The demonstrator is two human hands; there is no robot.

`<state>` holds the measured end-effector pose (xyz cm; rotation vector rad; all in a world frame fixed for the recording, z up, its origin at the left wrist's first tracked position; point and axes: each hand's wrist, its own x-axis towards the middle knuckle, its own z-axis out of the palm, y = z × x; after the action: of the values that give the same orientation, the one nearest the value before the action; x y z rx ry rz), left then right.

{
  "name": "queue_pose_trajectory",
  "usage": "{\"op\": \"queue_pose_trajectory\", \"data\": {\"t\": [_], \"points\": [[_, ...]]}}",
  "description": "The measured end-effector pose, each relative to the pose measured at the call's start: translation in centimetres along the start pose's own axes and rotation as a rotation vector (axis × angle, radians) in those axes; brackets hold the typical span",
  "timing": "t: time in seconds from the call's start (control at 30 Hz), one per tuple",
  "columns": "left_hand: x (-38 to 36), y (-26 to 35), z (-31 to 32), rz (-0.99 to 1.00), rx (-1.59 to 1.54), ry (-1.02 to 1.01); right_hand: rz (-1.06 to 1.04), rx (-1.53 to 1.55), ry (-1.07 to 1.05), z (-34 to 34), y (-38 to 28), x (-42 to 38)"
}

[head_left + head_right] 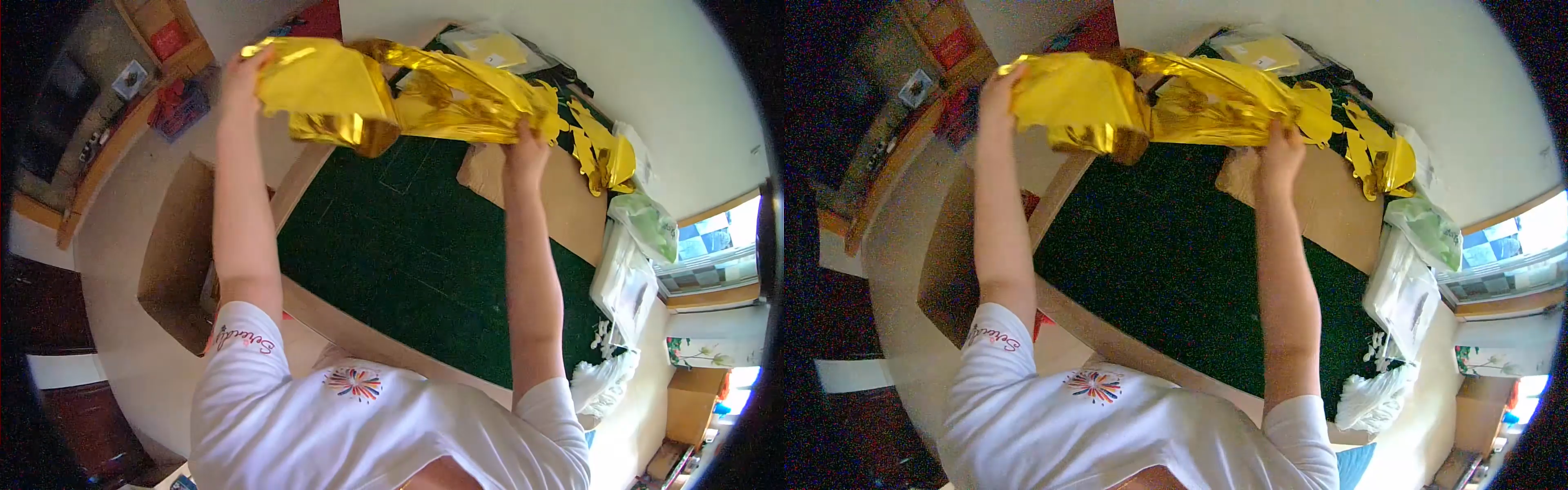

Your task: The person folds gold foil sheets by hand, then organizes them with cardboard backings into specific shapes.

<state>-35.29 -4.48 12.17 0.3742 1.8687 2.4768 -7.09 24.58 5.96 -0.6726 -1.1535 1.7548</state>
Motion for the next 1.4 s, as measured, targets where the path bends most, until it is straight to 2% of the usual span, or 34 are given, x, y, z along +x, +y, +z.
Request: {"op": "queue_pose_trajectory", "data": {"t": [0.07,0.13,0.23,0.33,0.4,0.43,0.53,0.57,0.6,0.63,0.67,0.77,0.83,0.9,0.93,1.03,1.07,1.1,1.17,1.2,1.23,1.3,1.37,1.4], "points": [[2.3,1.9,-3.3,0.030,-0.116,0.070,-0.030,0.053,0.054,-2.7,-1.7,0.3],[3.3,4.3,-5.2,0.150,-0.045,0.139,-0.109,0.072,0.058,-6.0,-3.0,0.6],[1.7,7.4,-3.6,0.284,-0.132,0.246,-0.190,0.044,0.113,-9.4,-6.6,-0.9],[2.7,7.6,-2.6,0.587,0.300,0.163,-0.275,0.013,0.136,-13.7,-10.2,-2.2],[0.7,8.2,0.5,0.679,0.631,0.323,-0.383,0.027,0.178,-15.8,-12.4,-3.5],[1.8,7.7,0.6,0.830,0.755,0.283,-0.404,-0.004,0.206,-15.8,-13.8,-4.9],[2.2,5.2,3.2,0.759,0.787,0.001,-0.428,-0.094,0.291,-15.3,-15.6,-7.2],[1.5,3.5,4.6,0.805,0.724,-0.043,-0.438,-0.107,0.302,-15.0,-16.0,-7.9],[-1.1,2.6,6.7,0.766,0.802,-0.092,-0.443,-0.115,0.297,-15.2,-16.2,-8.2],[-4.0,1.2,8.8,0.793,0.723,-0.097,-0.444,-0.117,0.302,-15.7,-16.4,-8.6],[-6.4,0.8,9.9,0.608,0.740,-0.167,-0.466,-0.113,0.309,-16.2,-16.4,-9.1],[-9.3,-4.2,13.2,0.478,0.621,-0.289,-0.498,-0.148,0.339,-17.6,-16.3,-9.1],[-8.1,-6.5,14.3,0.454,0.543,-0.322,-0.509,-0.169,0.408,-17.0,-16.2,-9.7],[-5.7,-7.9,15.7,0.288,0.379,-0.476,-0.470,-0.174,0.458,-17.2,-16.5,-10.5],[-4.9,-7.5,16.3,0.145,0.339,-0.484,-0.453,-0.157,0.441,-17.6,-16.4,-10.8],[-3.4,-7.1,17.6,0.118,0.380,-0.586,-0.364,-0.105,0.571,-17.9,-15.9,-11.3],[-3.7,-6.6,17.9,0.083,0.393,-0.680,-0.361,-0.061,0.501,-19.1,-15.2,-11.4],[-4.2,-6.2,17.9,0.087,0.394,-0.680,-0.362,-0.058,0.500,-19.9,-14.6,-11.2],[-5.4,-5.0,17.8,0.070,0.278,-0.717,-0.354,-0.059,0.546,-20.3,-13.8,-11.2],[-5.8,-4.1,16.9,-0.175,-0.013,-0.819,-0.328,-0.071,0.563,-20.2,-13.7,-11.2],[-6.4,-3.9,15.5,-0.175,-0.008,-0.818,-0.323,-0.068,0.562,-20.8,-13.5,-11.1],[-8.1,-4.1,11.9,0.288,0.314,-0.807,-0.317,-0.054,0.522,-22.2,-12.7,-10.9],[-11.5,-4.3,7.9,0.414,0.858,-0.946,-0.304,-0.033,0.550,-22.0,-12.7,-10.8],[-12.8,-5.4,6.0,0.551,1.103,-0.924,-0.292,-0.019,0.576,-21.8,-12.8,-10.7]]}}
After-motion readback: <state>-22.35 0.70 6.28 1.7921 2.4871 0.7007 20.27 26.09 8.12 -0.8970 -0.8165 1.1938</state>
